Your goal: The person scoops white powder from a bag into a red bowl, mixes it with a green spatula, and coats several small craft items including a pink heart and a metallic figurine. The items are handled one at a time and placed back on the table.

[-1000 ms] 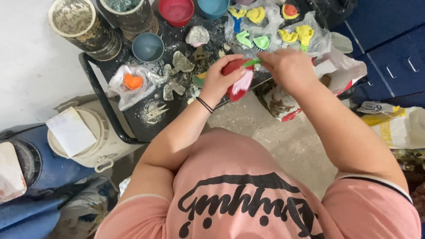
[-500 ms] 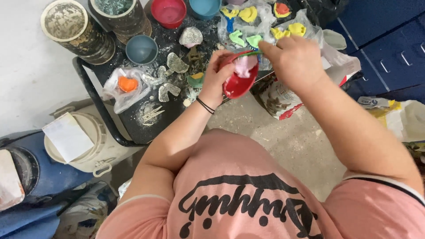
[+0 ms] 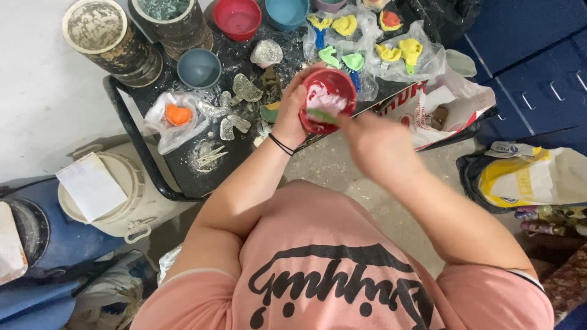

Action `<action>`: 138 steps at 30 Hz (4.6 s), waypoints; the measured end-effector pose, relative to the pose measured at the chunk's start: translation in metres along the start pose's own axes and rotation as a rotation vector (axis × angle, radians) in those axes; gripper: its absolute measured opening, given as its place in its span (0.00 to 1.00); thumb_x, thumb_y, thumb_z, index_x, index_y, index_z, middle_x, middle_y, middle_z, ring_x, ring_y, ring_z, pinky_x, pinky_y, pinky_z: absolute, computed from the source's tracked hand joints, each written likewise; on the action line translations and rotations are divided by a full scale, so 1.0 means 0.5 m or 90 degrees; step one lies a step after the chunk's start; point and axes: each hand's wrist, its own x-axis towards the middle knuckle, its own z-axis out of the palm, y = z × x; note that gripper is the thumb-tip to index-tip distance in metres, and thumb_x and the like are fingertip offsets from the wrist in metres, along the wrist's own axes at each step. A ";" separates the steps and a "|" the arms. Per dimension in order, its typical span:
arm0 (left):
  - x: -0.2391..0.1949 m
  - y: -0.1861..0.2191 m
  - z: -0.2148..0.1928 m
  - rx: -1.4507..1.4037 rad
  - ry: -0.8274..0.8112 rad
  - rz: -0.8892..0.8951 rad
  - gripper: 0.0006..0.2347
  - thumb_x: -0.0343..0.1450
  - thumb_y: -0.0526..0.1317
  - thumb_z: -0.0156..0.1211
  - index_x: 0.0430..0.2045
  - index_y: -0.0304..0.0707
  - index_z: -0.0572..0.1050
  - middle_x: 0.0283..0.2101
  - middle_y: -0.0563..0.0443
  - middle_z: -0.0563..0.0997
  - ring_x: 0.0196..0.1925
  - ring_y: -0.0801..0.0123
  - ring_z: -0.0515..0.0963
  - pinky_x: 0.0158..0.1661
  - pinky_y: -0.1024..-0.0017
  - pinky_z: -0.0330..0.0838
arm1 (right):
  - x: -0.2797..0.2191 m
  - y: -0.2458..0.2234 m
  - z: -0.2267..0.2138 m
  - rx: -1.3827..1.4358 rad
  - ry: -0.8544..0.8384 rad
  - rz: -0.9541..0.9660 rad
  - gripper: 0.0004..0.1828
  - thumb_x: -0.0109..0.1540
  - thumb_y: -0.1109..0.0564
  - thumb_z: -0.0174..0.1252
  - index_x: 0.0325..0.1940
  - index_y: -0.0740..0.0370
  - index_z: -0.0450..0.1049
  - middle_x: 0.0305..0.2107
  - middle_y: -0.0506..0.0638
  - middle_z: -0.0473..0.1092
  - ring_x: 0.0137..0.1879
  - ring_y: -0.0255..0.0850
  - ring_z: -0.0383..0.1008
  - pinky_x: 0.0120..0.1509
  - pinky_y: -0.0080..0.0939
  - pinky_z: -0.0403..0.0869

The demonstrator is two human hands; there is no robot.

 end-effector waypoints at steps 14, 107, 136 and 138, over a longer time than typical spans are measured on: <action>-0.001 -0.003 0.009 0.120 0.065 0.040 0.22 0.70 0.56 0.73 0.55 0.49 0.78 0.56 0.44 0.80 0.56 0.51 0.81 0.53 0.57 0.81 | -0.016 -0.024 0.073 -0.095 -0.036 0.029 0.28 0.62 0.63 0.59 0.68 0.59 0.69 0.23 0.45 0.65 0.20 0.37 0.65 0.14 0.41 0.65; -0.206 0.138 -0.270 1.177 0.249 -0.417 0.23 0.73 0.53 0.65 0.57 0.39 0.73 0.54 0.37 0.74 0.45 0.48 0.84 0.42 0.54 0.83 | -0.016 -0.020 0.289 1.053 -0.067 0.516 0.14 0.76 0.58 0.44 0.53 0.69 0.74 0.17 0.52 0.57 0.18 0.35 0.54 0.20 0.31 0.54; -0.168 0.119 -0.017 0.615 -0.032 0.075 0.02 0.71 0.33 0.66 0.30 0.33 0.80 0.35 0.45 0.79 0.35 0.62 0.80 0.35 0.73 0.74 | 0.019 -0.009 0.196 0.977 0.104 0.517 0.14 0.63 0.63 0.70 0.28 0.65 0.70 0.10 0.50 0.59 0.17 0.29 0.59 0.19 0.29 0.55; -0.162 0.115 0.002 0.612 0.004 0.109 0.04 0.72 0.31 0.65 0.26 0.30 0.78 0.32 0.45 0.77 0.32 0.57 0.78 0.36 0.70 0.74 | 0.022 -0.013 0.174 0.973 0.083 0.510 0.16 0.62 0.63 0.71 0.26 0.65 0.69 0.09 0.51 0.58 0.17 0.29 0.58 0.19 0.29 0.55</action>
